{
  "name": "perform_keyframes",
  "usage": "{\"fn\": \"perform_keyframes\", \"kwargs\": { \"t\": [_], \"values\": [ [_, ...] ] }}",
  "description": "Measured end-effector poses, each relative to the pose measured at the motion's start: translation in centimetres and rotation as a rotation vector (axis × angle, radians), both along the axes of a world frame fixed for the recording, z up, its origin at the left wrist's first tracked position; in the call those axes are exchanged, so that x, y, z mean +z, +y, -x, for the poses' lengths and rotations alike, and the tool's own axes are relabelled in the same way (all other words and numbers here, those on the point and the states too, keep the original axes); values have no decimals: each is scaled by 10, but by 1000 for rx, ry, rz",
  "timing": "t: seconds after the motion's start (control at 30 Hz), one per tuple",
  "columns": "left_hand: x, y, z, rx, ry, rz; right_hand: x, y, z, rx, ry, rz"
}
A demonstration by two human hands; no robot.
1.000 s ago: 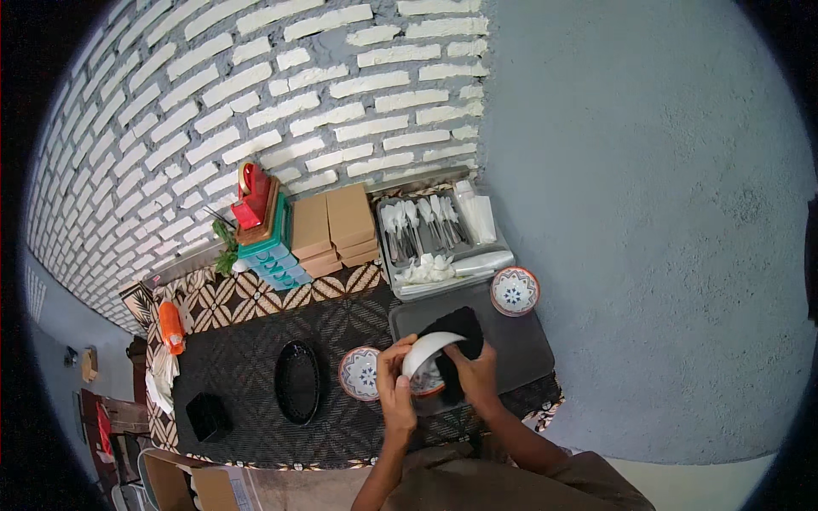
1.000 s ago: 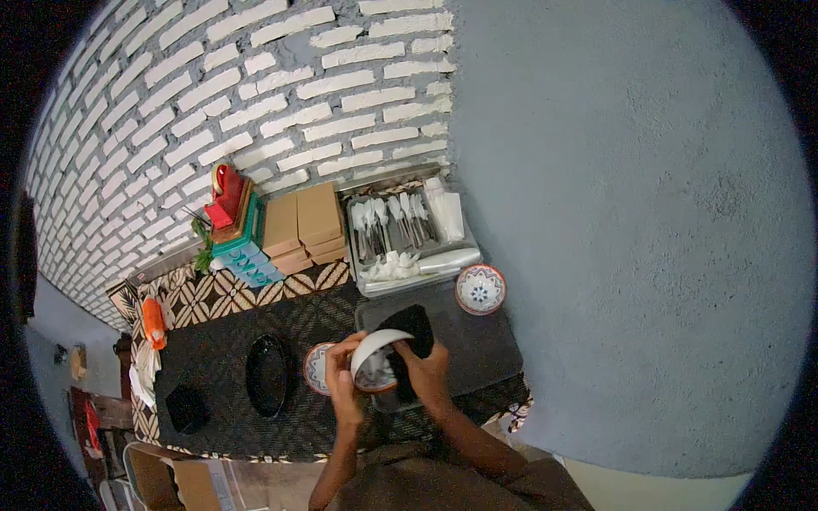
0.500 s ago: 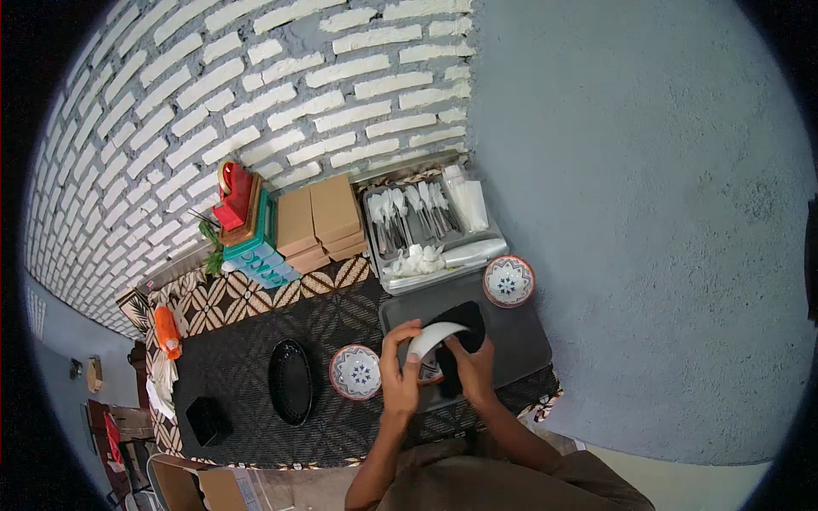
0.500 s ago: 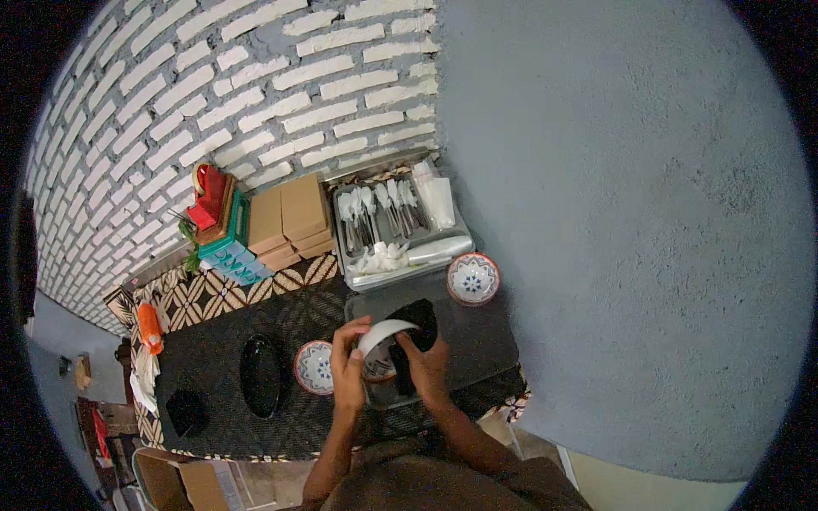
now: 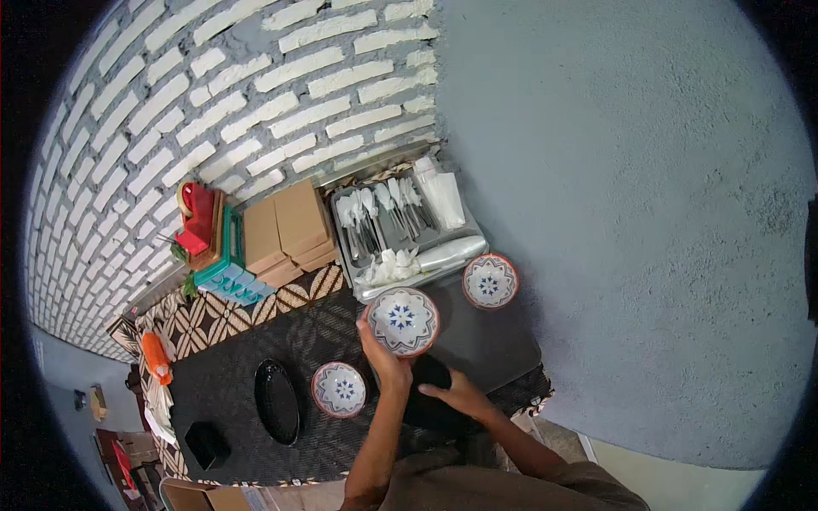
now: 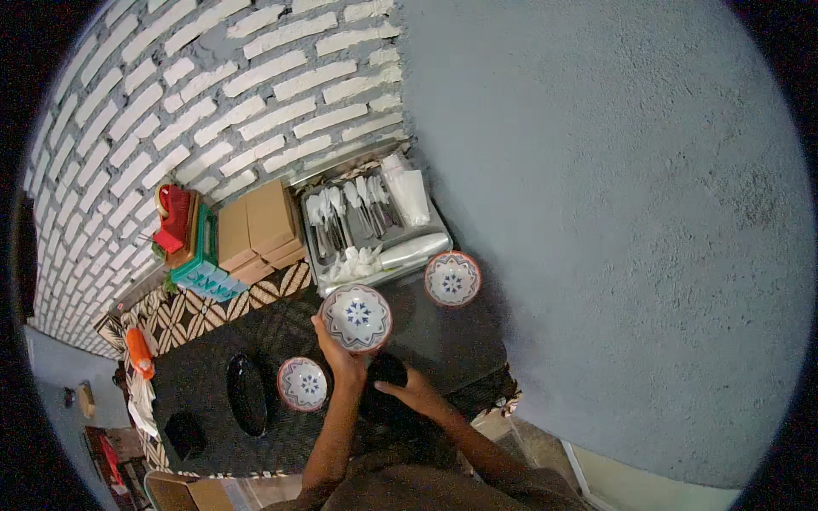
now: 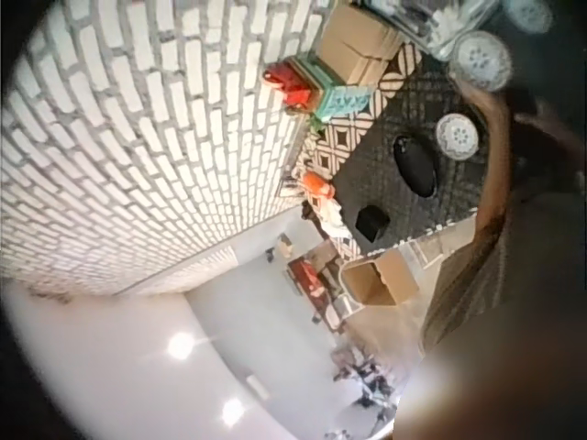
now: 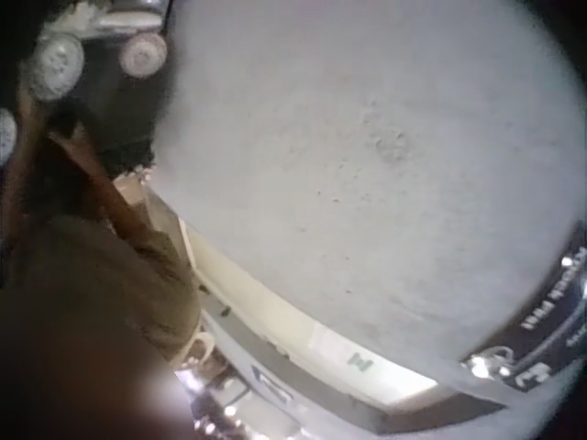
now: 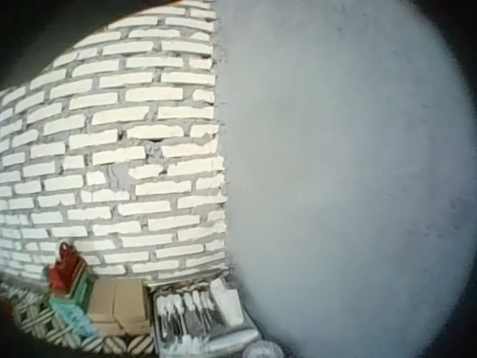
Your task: Cleaning and stacking bowls and plates in a restaurant preparation area.
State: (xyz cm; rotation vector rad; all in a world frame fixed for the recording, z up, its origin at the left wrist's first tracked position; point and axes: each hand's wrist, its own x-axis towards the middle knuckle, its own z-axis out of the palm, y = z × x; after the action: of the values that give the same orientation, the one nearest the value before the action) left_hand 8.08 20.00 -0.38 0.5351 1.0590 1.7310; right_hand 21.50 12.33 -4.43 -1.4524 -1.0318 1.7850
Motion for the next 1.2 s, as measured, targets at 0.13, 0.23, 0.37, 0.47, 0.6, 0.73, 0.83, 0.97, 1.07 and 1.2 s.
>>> {"fn": "perform_keyframes", "kwargs": {
  "t": [0.13, 0.23, 0.37, 0.47, 0.6, 0.73, 0.83, 0.97, 1.07, 1.2],
  "values": [
    [-5, 13, -22, -132, -366, 114, 22, 6, -9, -180, -446, -478],
    [-23, 11, -53, -149, -271, 206, 16, 26, -18, -365, -444, -640],
    [-21, 37, -74, -420, -13, 135, 9, 60, -49, -559, -617, -756],
    [-42, 53, -87, -451, 414, 10, -3, 74, -72, -567, -875, -738],
    [-50, 52, -96, -501, 689, 29, -14, 79, -85, -506, -923, -658],
    [-58, 47, -97, -546, 741, 32, -17, 76, -86, -504, -890, -568],
    [-50, 37, -80, -483, 781, 71, 3, 78, -77, -564, -879, -598],
    [-31, 11, -26, -410, 376, 184, 16, 64, -62, -522, -714, -564],
    [6, -22, 19, -302, 275, 172, 32, 61, -33, -396, -527, -717],
    [21, -75, 74, -6, 453, 36, 34, 47, 34, -236, -202, -598]
  ]
}}
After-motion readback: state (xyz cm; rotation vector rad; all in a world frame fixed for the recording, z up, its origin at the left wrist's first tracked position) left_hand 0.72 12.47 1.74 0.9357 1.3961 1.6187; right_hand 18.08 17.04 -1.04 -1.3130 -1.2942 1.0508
